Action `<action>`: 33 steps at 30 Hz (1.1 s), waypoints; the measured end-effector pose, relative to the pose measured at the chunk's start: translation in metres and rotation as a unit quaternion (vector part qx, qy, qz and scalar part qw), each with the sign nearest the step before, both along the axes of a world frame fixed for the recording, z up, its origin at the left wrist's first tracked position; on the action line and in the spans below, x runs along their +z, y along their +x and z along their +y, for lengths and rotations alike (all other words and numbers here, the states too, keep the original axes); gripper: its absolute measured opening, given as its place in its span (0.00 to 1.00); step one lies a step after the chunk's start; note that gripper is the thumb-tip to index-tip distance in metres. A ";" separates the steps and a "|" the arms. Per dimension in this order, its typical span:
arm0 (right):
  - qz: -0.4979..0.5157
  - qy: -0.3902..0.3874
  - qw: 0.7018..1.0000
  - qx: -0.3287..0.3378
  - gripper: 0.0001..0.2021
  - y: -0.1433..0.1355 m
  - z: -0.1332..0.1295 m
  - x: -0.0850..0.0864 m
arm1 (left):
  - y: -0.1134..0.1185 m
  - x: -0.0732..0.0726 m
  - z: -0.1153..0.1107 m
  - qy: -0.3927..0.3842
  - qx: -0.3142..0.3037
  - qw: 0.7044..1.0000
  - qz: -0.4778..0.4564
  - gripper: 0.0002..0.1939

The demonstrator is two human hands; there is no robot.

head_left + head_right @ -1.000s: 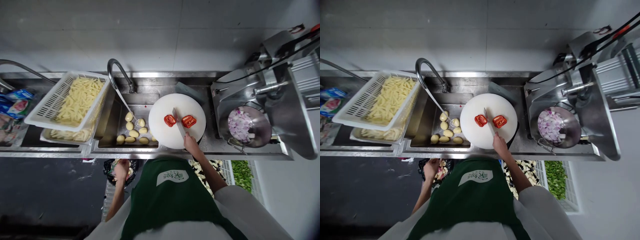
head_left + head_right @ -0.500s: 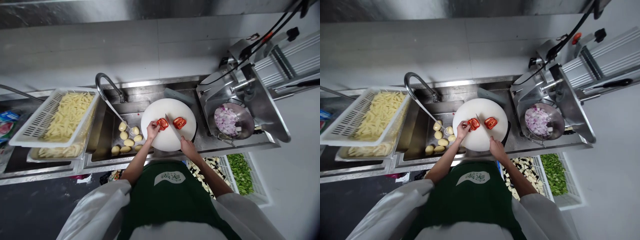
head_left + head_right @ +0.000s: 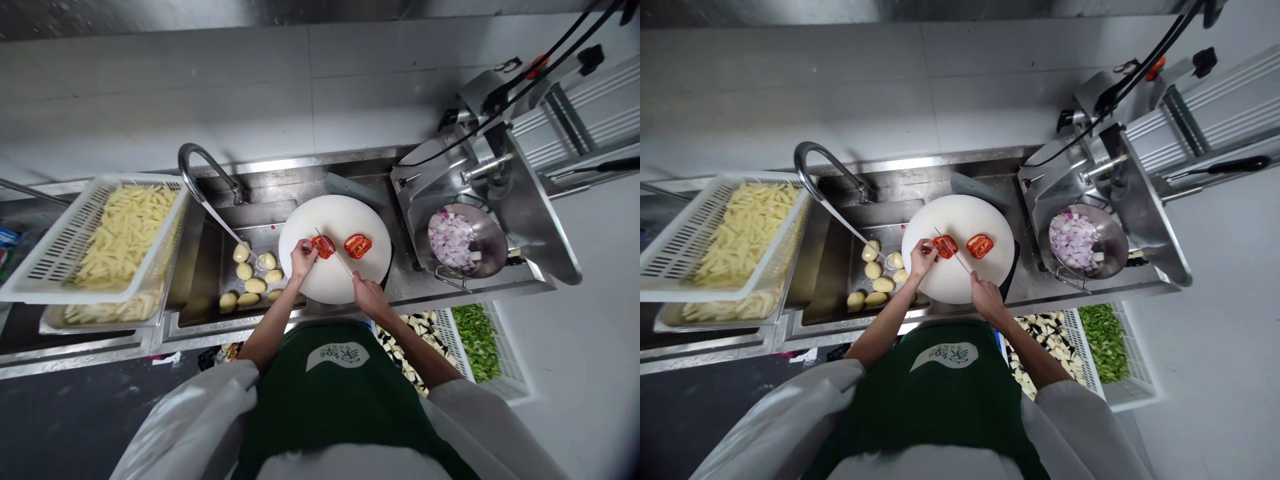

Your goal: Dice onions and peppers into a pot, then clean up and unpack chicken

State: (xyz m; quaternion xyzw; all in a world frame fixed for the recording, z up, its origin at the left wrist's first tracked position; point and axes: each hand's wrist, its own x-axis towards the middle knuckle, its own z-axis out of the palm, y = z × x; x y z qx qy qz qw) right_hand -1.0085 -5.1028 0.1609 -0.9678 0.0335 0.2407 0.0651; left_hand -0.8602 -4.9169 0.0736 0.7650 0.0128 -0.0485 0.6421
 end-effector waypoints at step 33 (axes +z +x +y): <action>0.028 0.038 0.998 -0.031 0.20 0.018 0.027 0.006 | -0.014 -0.049 0.024 -0.104 0.135 0.985 0.016 0.08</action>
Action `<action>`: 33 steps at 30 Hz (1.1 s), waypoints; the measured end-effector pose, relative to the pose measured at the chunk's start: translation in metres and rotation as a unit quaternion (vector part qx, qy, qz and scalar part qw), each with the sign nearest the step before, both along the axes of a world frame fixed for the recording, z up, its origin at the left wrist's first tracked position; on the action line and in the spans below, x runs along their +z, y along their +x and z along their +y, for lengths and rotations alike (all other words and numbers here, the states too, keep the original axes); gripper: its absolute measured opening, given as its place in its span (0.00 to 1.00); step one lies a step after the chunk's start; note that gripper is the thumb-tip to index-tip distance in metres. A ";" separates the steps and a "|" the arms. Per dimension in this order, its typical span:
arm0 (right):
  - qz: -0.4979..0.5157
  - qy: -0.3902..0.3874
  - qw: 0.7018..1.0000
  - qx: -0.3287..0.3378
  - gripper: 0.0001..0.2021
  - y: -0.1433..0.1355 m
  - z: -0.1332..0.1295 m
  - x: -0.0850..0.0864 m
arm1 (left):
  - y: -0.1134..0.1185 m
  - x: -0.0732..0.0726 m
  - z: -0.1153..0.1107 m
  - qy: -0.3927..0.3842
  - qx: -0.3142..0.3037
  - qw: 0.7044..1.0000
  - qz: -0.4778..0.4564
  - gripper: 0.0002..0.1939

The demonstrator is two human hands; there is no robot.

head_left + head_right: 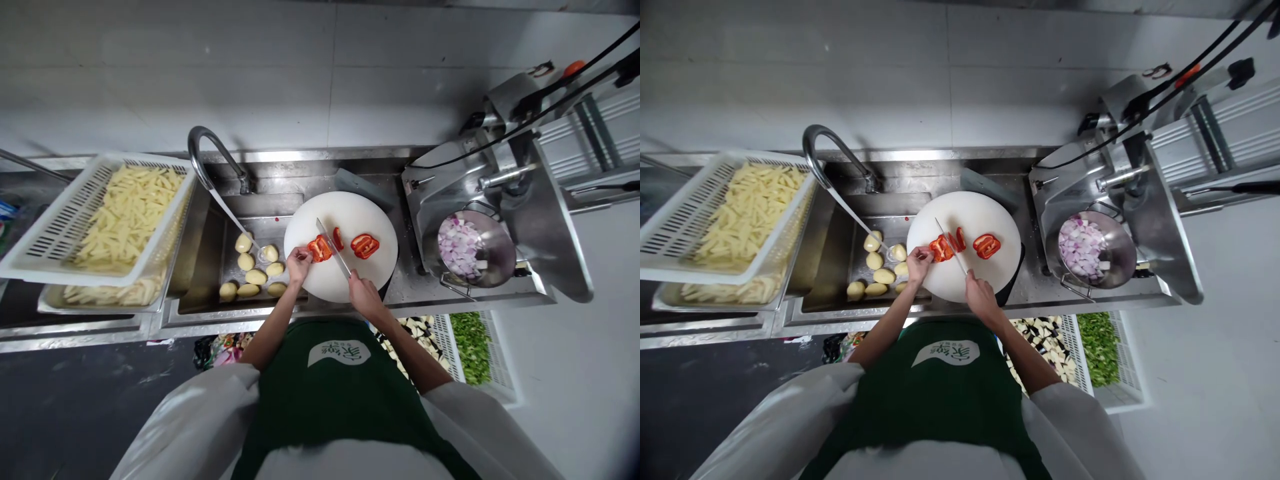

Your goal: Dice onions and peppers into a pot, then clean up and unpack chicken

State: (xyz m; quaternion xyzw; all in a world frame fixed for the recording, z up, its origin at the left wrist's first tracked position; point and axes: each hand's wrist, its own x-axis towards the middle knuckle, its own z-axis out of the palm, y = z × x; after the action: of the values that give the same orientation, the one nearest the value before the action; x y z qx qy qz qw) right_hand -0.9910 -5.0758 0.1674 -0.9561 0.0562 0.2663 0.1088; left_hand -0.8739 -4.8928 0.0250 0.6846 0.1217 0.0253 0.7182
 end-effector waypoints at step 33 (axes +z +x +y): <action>0.037 -0.019 0.999 0.032 0.20 -0.010 0.039 -0.018 | 0.002 0.007 0.061 -0.059 0.184 0.981 0.023 0.08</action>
State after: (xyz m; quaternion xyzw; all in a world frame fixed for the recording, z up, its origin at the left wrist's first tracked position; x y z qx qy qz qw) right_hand -1.0013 -5.0364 0.1490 -0.9486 0.0346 0.3042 0.0801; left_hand -0.8719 -4.8321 0.0323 0.6076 0.2632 0.1340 0.7373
